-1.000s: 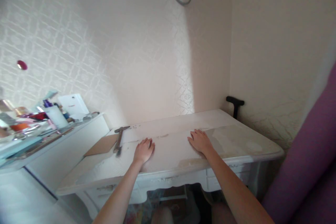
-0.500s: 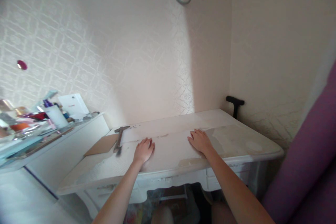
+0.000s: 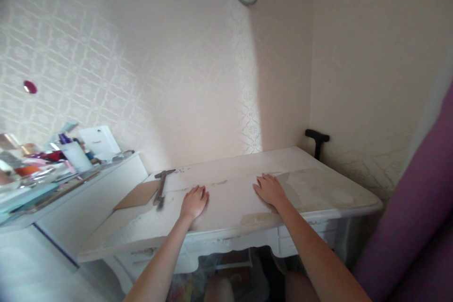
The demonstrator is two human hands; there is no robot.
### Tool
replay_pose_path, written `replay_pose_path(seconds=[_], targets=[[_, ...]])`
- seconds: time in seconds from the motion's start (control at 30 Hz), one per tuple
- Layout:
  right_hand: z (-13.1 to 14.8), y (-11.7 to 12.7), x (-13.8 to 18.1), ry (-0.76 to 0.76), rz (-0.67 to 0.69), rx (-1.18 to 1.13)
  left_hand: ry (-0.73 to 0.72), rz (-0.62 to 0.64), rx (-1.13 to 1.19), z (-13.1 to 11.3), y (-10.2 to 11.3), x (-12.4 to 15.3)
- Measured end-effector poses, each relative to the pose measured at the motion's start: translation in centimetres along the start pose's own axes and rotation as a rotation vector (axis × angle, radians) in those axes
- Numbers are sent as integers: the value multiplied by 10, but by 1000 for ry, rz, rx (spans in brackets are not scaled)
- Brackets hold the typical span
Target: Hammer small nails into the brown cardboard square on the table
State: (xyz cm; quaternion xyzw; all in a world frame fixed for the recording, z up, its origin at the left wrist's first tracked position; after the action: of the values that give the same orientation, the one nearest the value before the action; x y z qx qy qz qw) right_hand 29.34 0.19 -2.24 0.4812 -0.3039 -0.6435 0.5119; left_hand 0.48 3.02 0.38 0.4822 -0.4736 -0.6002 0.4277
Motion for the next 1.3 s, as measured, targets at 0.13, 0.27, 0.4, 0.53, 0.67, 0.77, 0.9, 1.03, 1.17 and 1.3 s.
replay_pose_path(seconds=[0.13, 0.27, 0.4, 0.53, 0.67, 0.77, 0.9, 1.03, 1.17, 1.3], targets=[[0, 0, 0, 0, 2, -3, -12, -9, 8, 0, -1, -1], [1, 1, 0, 3, 0, -7, -5, -10, 0, 0, -1, 0], [1, 1, 0, 4, -1, -2, -2, 4, -4, 0, -1, 0], [0, 0, 0, 1, 2, 5, -7, 0, -2, 0, -1, 0], [0, 1, 0, 4, 9, 8, -9, -8, 2, 0, 0, 0], [1, 2, 1, 5, 9, 8, -9, -9, 1, -1, 1, 1], [2, 3, 1, 4, 9, 4, -8, -1, 0, -1, 1, 1], [2, 3, 1, 0, 7, 1, -11, -1, 8, 0, -1, 0], [1, 2, 0, 2, 13, 0, -13, -10, 8, 0, -1, 0], [0, 1, 0, 1, 10, -2, -16, -22, -5, -1, 1, 0]])
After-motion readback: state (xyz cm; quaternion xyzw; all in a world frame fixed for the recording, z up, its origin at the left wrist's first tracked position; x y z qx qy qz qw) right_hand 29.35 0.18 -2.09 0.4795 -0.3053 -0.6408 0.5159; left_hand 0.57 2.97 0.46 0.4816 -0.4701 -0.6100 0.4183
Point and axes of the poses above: each hand's wrist, its own x-axis away from the middle knuckle, its own y-axis out of the back of the hand, z = x × y, the point moved 3 cm from there along -x, towards the middle knuckle, and after that the axes turned 12 degrees about -x, right-handed, at the moved point
